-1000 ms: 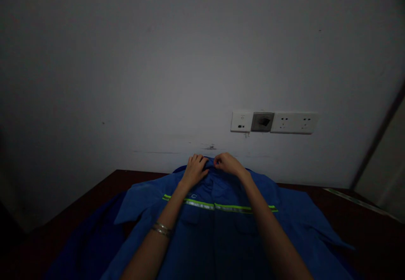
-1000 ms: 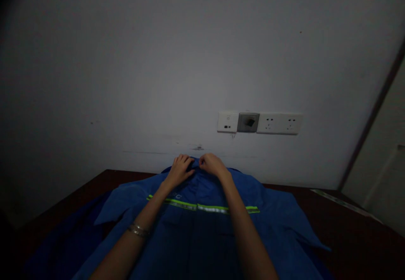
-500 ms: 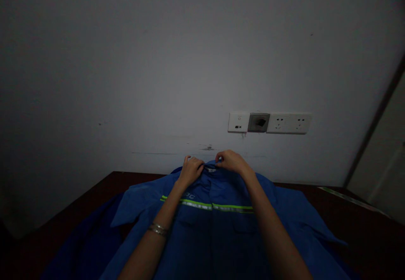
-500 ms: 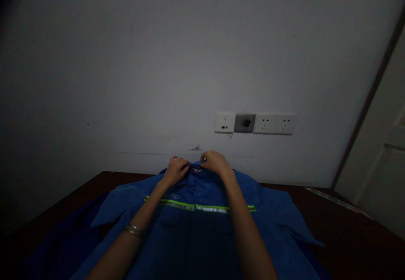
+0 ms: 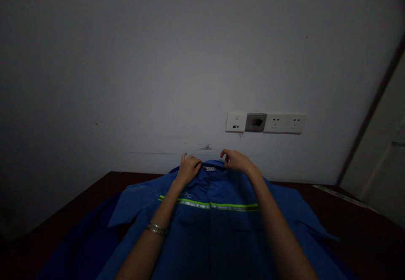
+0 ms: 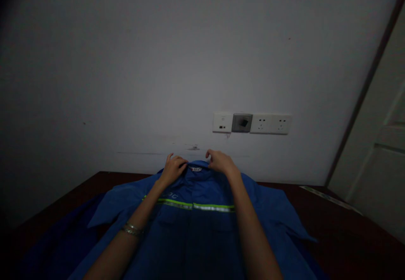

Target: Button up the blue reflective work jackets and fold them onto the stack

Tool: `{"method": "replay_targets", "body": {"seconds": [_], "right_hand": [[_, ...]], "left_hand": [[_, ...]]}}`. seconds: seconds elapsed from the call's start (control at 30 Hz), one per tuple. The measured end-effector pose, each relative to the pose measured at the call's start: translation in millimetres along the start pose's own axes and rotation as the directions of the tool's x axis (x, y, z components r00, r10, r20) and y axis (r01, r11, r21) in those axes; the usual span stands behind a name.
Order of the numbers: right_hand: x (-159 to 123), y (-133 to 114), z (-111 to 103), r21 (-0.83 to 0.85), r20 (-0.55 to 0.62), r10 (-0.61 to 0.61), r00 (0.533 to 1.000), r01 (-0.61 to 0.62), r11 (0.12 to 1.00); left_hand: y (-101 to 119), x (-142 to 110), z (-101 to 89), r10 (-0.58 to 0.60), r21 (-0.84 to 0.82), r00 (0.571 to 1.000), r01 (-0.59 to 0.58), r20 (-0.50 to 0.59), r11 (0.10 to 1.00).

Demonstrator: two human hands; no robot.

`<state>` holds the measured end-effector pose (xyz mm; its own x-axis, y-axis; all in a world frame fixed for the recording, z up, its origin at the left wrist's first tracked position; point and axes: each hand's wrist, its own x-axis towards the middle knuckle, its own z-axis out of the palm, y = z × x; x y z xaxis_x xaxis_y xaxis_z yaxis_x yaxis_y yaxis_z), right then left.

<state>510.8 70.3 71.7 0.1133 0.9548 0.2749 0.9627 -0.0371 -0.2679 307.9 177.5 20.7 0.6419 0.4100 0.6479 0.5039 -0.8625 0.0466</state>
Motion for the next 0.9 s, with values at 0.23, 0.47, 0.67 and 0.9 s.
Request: {"method": "replay_targets", "body": {"seconds": [0.23,0.47,0.67,0.9], "right_hand": [[5,26,2,0.325,0.02,-0.068,0.997,0.058,0.944],[-11,-13,-23,0.251,0.059,-0.133,0.989,0.114,0.961],[-25,-72,-12,-0.041,0.173,-0.073,0.982,0.081,0.996],[-32,-75,40,-0.34,0.127,-0.06,0.99,0.1,0.935]], "left_hand": [[0,1,-1.3,-0.013,-0.007,1.0,0.013,0.001,1.0],[4,0,0.4,-0.054,-0.008,0.999,0.054,0.011,0.999],[3,0,1.9,-0.035,0.017,0.999,0.034,0.026,0.999],[3,0,1.4,-0.026,0.013,0.999,0.026,0.019,1.0]]}}
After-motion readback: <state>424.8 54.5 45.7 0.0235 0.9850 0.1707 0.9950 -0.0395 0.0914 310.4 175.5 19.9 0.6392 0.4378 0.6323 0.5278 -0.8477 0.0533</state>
